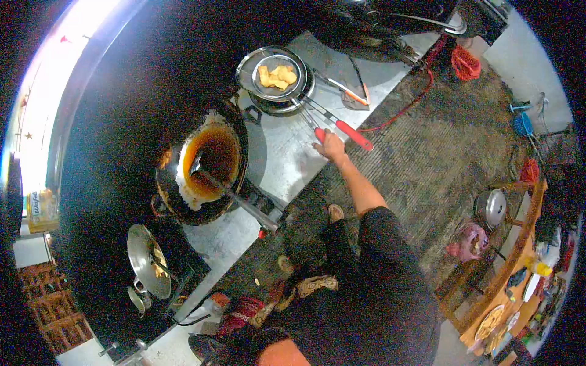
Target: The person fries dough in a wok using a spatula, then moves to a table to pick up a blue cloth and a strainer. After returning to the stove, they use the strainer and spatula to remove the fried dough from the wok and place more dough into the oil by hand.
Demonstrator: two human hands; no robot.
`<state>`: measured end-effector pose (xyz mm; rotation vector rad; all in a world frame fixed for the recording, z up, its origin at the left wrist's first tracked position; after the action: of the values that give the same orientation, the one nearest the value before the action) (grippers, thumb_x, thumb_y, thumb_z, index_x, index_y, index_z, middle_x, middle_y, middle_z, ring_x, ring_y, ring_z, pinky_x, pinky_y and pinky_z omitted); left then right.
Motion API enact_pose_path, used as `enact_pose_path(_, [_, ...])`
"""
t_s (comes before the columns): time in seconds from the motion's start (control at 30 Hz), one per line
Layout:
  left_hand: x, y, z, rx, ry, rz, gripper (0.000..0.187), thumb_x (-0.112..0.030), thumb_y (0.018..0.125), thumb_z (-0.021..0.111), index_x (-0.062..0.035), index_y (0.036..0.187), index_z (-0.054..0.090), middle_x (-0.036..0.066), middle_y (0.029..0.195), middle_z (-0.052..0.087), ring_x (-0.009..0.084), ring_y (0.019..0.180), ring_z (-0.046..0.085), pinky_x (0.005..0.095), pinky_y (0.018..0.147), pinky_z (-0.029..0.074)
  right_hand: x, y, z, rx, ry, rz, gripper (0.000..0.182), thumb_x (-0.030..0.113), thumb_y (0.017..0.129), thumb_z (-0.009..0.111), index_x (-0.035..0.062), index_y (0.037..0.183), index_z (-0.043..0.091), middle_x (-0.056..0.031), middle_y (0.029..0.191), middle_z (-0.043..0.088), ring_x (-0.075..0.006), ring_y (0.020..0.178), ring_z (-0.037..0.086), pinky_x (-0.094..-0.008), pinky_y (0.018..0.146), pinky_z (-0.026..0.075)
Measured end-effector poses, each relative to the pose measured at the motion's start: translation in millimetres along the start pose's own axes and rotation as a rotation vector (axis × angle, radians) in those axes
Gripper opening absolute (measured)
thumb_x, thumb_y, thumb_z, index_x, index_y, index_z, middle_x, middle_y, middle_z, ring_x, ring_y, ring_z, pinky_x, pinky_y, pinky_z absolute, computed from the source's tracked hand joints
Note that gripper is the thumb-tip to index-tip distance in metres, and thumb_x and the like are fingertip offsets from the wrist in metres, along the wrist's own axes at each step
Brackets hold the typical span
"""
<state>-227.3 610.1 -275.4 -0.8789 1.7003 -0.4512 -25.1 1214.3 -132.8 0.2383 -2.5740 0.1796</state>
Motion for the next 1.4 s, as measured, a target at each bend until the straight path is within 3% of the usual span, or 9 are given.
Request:
enact_pose_path(0.1, [-0.6,-11.5,1.8,-0.040,0.097,-0.155,0.036,-0.036,0.091,0.047,-0.0038,0.106,0.055,0.008,0.084,0.061,0.0200,0.077,0.059,0.0342,0.069,0.046,-12.4,10.0,44.7,0.371,0.676,0.295,0.044,0.027,0.077,0.067,-0.0033,0.106,0.054,-0.0154,0.076,0.064,-0.0225,0.064,0.065,-0.0345,0.053,0.052])
enact_pose_path(0.13, [5.9,-9.9,2.6,-0.041,0.155,-0.128,0.037,-0.037,0.091,0.047,-0.0037,0.106,0.055,0.007,0.083,0.061,0.0198,0.075,0.059,0.0347,0.068,0.046,-6.5,17.0,42.5,0.248,0.800,0.231,0.036,0.023,0.079,0.064,-0.0033,0.102,0.056,-0.0110,0.069,0.063,-0.0148,0.053,0.060,-0.0286,0.043,0.047])
enact_pose_path(0.4, [34.7,34.9,5.6,0.180,0.325,-0.041,0.032,-0.035,0.091,0.047,-0.0052,0.101,0.055,0.005,0.077,0.060,0.0176,0.068,0.057,0.0334,0.061,0.045,29.9,-30.6,-60.2,0.133,0.756,-0.011,0.038,0.022,0.080,0.062,-0.0008,0.110,0.056,-0.0047,0.068,0.061,-0.0120,0.050,0.055,-0.0280,0.046,0.047])
enact_pose_path(0.47, [23.9,56.0,12.8,0.306,0.410,-0.006,0.031,-0.034,0.091,0.047,-0.0053,0.099,0.055,0.005,0.077,0.060,0.0171,0.068,0.057,0.0330,0.060,0.045,15.2,-83.1,-87.2,0.127,1.046,0.126,0.037,0.021,0.081,0.062,-0.0004,0.111,0.055,-0.0049,0.074,0.062,-0.0115,0.055,0.056,-0.0276,0.049,0.049])
enact_pose_path(0.5, [17.4,66.2,18.4,0.367,0.453,0.006,0.031,-0.034,0.091,0.047,-0.0054,0.099,0.055,0.005,0.076,0.060,0.0169,0.067,0.056,0.0328,0.059,0.044,18.7,-106.5,-111.5,0.186,1.007,0.010,0.040,0.021,0.082,0.063,0.0004,0.115,0.053,-0.0044,0.073,0.061,-0.0112,0.054,0.057,-0.0257,0.049,0.050])
enact_pose_path(0.7, [-21.7,108.2,57.3,0.619,0.685,0.096,0.029,-0.033,0.091,0.048,-0.0057,0.094,0.055,0.005,0.074,0.059,0.0155,0.064,0.055,0.0315,0.056,0.043,-35.2,-322.8,-206.4,0.096,1.249,0.152,0.023,0.016,0.084,0.061,0.0030,0.101,0.055,0.0004,0.069,0.056,-0.0058,0.052,0.052,-0.0211,0.044,0.042])
enact_pose_path(0.9, [-49.1,108.0,112.8,0.787,0.843,0.155,0.027,-0.032,0.090,0.048,-0.0061,0.090,0.055,0.004,0.072,0.059,0.0141,0.062,0.054,0.0302,0.052,0.042,-79.7,-600.2,-275.2,-0.357,1.174,0.603,0.039,0.011,0.087,0.059,0.0028,0.123,0.049,0.0008,0.070,0.053,-0.0042,0.053,0.045,-0.0195,0.042,0.038])
enact_pose_path(1.13, [-75.0,84.3,202.5,0.862,0.882,0.191,0.026,-0.031,0.090,0.049,-0.0065,0.085,0.055,0.003,0.070,0.058,0.0125,0.059,0.052,0.0287,0.048,0.041,-109.0,-853.4,-283.8,-1.071,1.076,0.974,0.029,0.011,0.086,0.057,0.0036,0.114,0.053,0.0015,0.062,0.052,-0.0041,0.044,0.045,-0.0188,0.037,0.036])
enact_pose_path(1.4, [-140.6,-61.9,438.7,1.022,0.945,0.386,0.027,-0.031,0.090,0.049,-0.0067,0.079,0.054,0.003,0.066,0.056,0.0105,0.055,0.050,0.0277,0.044,0.039,-192.7,-1053.3,-325.5,-1.442,0.894,1.159,0.026,0.009,0.086,0.055,0.0033,0.112,0.054,0.0003,0.061,0.053,-0.0060,0.043,0.046,-0.0208,0.037,0.038])
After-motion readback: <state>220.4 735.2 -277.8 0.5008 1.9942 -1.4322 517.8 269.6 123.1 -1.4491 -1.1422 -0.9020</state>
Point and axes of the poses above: each hand's wrist, its own y-axis towards the middle knuckle, its own z-axis out of the palm, x = y × z, the point moved 10 cm from there along y, towards the middle knuckle
